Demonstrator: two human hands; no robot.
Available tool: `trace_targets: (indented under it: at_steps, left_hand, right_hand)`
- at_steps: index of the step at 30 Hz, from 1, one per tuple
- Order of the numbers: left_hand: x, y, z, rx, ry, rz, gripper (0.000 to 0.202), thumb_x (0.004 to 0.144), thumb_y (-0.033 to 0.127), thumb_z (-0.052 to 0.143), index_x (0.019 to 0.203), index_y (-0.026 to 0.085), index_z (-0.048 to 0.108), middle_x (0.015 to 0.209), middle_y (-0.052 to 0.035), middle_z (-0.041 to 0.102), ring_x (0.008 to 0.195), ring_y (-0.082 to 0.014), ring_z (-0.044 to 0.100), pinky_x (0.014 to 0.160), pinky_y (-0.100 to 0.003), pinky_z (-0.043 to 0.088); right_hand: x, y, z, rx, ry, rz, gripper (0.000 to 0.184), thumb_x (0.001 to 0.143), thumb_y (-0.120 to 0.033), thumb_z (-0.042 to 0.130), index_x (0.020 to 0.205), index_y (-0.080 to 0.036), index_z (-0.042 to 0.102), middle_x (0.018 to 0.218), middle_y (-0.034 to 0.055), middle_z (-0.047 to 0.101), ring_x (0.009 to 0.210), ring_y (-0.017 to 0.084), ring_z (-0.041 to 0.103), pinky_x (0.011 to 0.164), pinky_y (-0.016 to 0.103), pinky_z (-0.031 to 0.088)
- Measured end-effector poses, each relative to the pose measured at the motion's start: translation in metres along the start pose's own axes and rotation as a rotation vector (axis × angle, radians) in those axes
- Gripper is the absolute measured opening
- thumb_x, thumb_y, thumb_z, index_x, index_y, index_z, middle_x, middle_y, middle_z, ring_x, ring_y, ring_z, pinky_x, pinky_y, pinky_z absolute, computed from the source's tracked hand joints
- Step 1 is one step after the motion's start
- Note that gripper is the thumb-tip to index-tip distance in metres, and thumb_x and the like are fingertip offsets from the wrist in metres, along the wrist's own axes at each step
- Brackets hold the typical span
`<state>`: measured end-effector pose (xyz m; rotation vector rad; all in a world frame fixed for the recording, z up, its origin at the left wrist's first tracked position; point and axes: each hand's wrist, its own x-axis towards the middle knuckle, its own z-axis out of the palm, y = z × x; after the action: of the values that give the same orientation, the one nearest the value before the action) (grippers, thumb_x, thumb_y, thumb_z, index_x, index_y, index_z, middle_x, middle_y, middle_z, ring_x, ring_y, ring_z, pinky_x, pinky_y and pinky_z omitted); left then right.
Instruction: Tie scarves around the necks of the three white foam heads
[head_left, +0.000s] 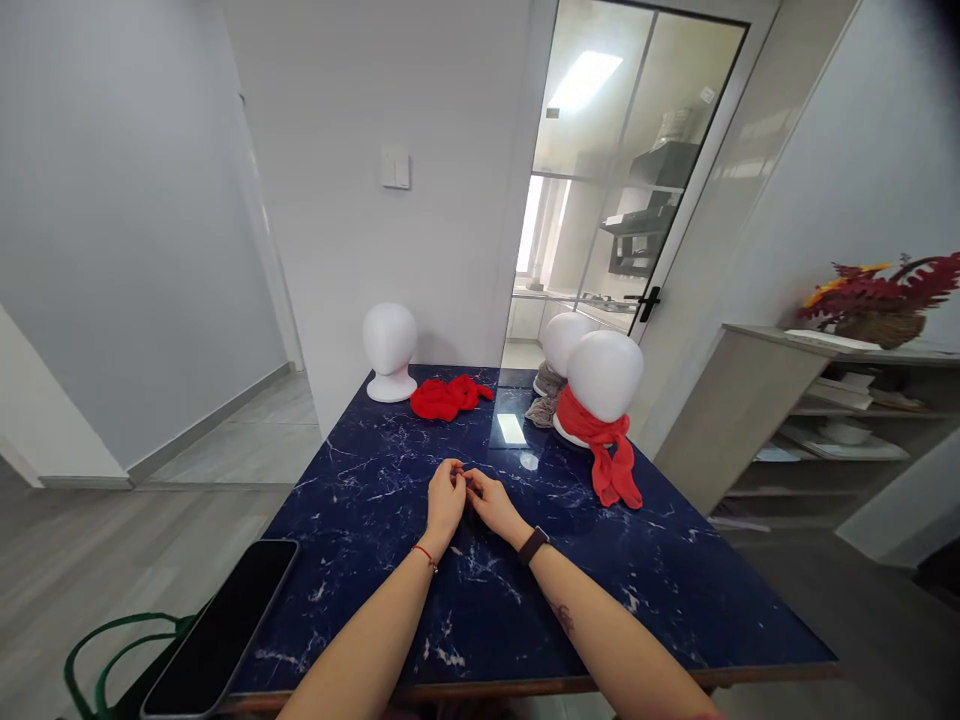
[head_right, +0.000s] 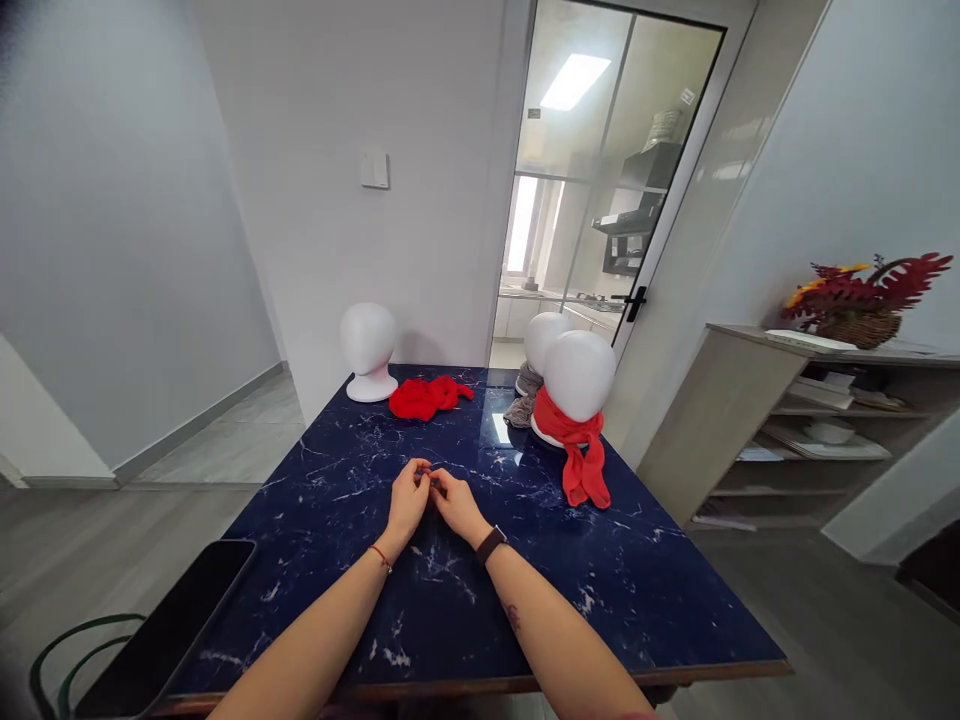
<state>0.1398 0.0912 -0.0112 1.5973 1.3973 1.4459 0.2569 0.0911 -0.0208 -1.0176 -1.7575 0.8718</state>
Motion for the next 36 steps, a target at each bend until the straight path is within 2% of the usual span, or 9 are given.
trace_targets:
  at_steps: [9, 15, 21, 27, 29, 31, 36]
  left_hand:
    - [-0.002, -0.002, -0.008, 0.041, 0.065, 0.040, 0.019, 0.074, 0.010, 0.044, 0.083, 0.018, 0.059, 0.080, -0.0032, 0.063, 0.075, -0.0167, 0.060, 0.075, -0.032, 0.046]
    - [-0.005, -0.004, -0.011, 0.045, 0.084, 0.032, 0.019, 0.073, 0.011, 0.044, 0.082, 0.018, 0.059, 0.079, -0.0030, 0.064, 0.074, -0.0158, 0.060, 0.073, -0.030, 0.046]
    - [-0.005, -0.003, -0.014, 0.028, 0.081, -0.009, 0.018, 0.073, 0.013, 0.044, 0.080, 0.019, 0.059, 0.076, -0.0018, 0.064, 0.072, -0.0154, 0.061, 0.072, -0.028, 0.047]
    - [-0.004, -0.014, -0.013, 0.024, 0.190, -0.053, 0.018, 0.072, 0.016, 0.044, 0.084, 0.018, 0.057, 0.080, -0.0046, 0.063, 0.077, -0.0190, 0.061, 0.075, -0.034, 0.048]
    - [0.007, -0.023, -0.013, 0.055, 0.236, -0.036, 0.021, 0.072, 0.017, 0.045, 0.091, 0.018, 0.056, 0.089, -0.0058, 0.063, 0.082, -0.0195, 0.061, 0.078, -0.035, 0.048]
    - [0.028, -0.032, -0.017, 0.133, 0.281, -0.011, 0.025, 0.073, 0.017, 0.046, 0.096, 0.018, 0.054, 0.096, -0.0068, 0.061, 0.087, -0.0194, 0.060, 0.080, -0.035, 0.048]
    - [0.103, -0.050, -0.047, 0.374, 0.343, -0.051, 0.028, 0.074, 0.019, 0.050, 0.102, 0.015, 0.051, 0.101, -0.0093, 0.054, 0.094, -0.0218, 0.057, 0.087, -0.040, 0.047]
  right_hand:
    - [0.003, 0.006, 0.004, -0.149, -0.012, -0.085, 0.027, 0.080, -0.019, 0.048, 0.101, -0.023, 0.065, 0.058, -0.0034, 0.057, 0.051, 0.012, 0.048, 0.053, 0.021, 0.036]
    - [0.004, 0.007, 0.007, -0.323, -0.025, -0.054, 0.027, 0.081, -0.017, 0.047, 0.102, -0.022, 0.064, 0.064, -0.0017, 0.062, 0.055, 0.013, 0.053, 0.056, 0.021, 0.036]
    - [-0.002, -0.004, 0.008, -0.430, -0.008, -0.044, 0.023, 0.086, -0.020, 0.046, 0.099, -0.023, 0.064, 0.068, -0.0004, 0.065, 0.059, 0.014, 0.057, 0.060, 0.021, 0.037]
    - [-0.005, -0.009, 0.009, -0.406, -0.018, -0.008, 0.022, 0.085, -0.017, 0.045, 0.089, -0.021, 0.066, 0.074, 0.0012, 0.069, 0.065, 0.013, 0.061, 0.061, 0.020, 0.038]
    - [-0.005, -0.009, 0.009, -0.374, -0.034, -0.005, 0.022, 0.083, -0.015, 0.046, 0.088, -0.021, 0.067, 0.076, 0.0009, 0.069, 0.066, 0.013, 0.061, 0.061, 0.020, 0.038]
    - [-0.005, -0.009, 0.009, -0.348, -0.055, 0.002, 0.022, 0.082, -0.015, 0.047, 0.086, -0.021, 0.067, 0.074, 0.0001, 0.069, 0.065, 0.013, 0.061, 0.061, 0.019, 0.038]
    - [-0.006, -0.013, 0.007, -0.284, -0.076, 0.046, 0.020, 0.083, -0.017, 0.048, 0.083, -0.022, 0.067, 0.070, -0.0016, 0.067, 0.063, 0.011, 0.059, 0.060, 0.019, 0.037]
